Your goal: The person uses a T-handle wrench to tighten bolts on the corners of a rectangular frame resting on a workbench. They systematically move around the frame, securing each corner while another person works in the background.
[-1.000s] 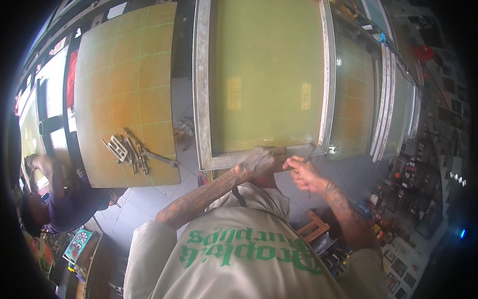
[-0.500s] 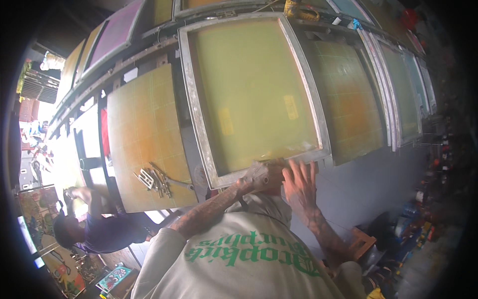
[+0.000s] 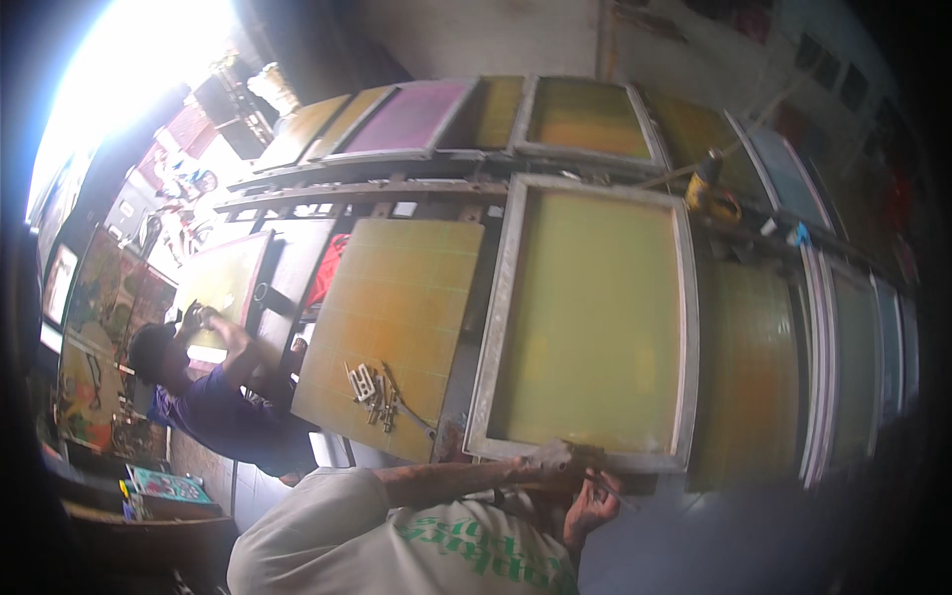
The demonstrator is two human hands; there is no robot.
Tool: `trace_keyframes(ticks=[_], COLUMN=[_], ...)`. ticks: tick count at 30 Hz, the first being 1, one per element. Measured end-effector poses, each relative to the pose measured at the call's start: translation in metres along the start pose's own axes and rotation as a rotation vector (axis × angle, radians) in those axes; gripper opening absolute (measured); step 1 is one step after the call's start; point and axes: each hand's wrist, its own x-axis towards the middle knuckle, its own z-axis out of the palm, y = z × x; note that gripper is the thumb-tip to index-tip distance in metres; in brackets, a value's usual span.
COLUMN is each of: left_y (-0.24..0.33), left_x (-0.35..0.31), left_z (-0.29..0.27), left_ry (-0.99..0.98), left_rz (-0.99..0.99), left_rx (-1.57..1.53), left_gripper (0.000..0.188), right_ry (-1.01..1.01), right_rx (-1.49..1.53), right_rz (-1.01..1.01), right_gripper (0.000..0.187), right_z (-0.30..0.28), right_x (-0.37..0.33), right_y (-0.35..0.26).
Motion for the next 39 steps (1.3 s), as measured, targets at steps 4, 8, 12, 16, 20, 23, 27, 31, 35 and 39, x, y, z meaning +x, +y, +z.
trace_keyframes(ticks=[4, 8, 12, 16, 20, 23, 27, 31, 35, 39], left_y=[0.005, 0.029, -0.009, -0.001, -0.002, 0.006, 0.01, -0.003, 0.016, 0.027], left_x=[0.013, 0.01, 0.006, 0.009, 0.008, 0.005, 0.009, 0.026, 0.048, 0.078], left_z=[0.006, -0.004, 0.03, 0.027, 0.027, 0.02, 0.016, 0.01, -0.024, -0.057], left_ry=[0.146, 0.193, 0.249, 0.261, 0.323, 0.235, 0.179, 0.131, -0.245, -0.842], left_rz=[0.145, 0.081, 0.09, 0.049, 0.1, 0.055, -0.137, -0.072, 0.132, -0.032], left_rx=[0.105, 0.125, 0.156, 0.156, 0.15, 0.121, -0.037, -0.629, -0.937, -1.022], left_gripper=[0.033, 0.029, 0.029, 0.026, 0.028, 0.028, 0.041, 0.062, 0.071, 0.084], right_ry=[-0.08, -0.137, -0.222, -0.211, -0.117, -0.136, -0.208, -0.291, -0.379, -0.356], right_rx=[-0.466, -0.798, -0.866, -0.87, -0.828, -0.821, -0.833, -0.949, -0.903, -0.935], right_rz=[-0.221, -0.457, -0.415, -0.333, -0.47, -0.348, -0.269, -0.27, -0.496, -0.542], right_gripper=[0.008, 0.013, 0.016, 0.016, 0.028, 0.018, 0.022, 0.024, 0.023, 0.02], right_z=[-0.02, -0.011, -0.018, -0.016, -0.01, -0.015, -0.012, -0.011, -0.026, -0.031], right_x=[0.012, 0.011, 0.018, 0.022, 0.022, 0.022, 0.022, 0.025, 0.041, 0.035], right_y=[0.003, -0.023, -0.023, -0.028, -0.013, -0.01, -0.025, -0.037, -0.03, -0.026])
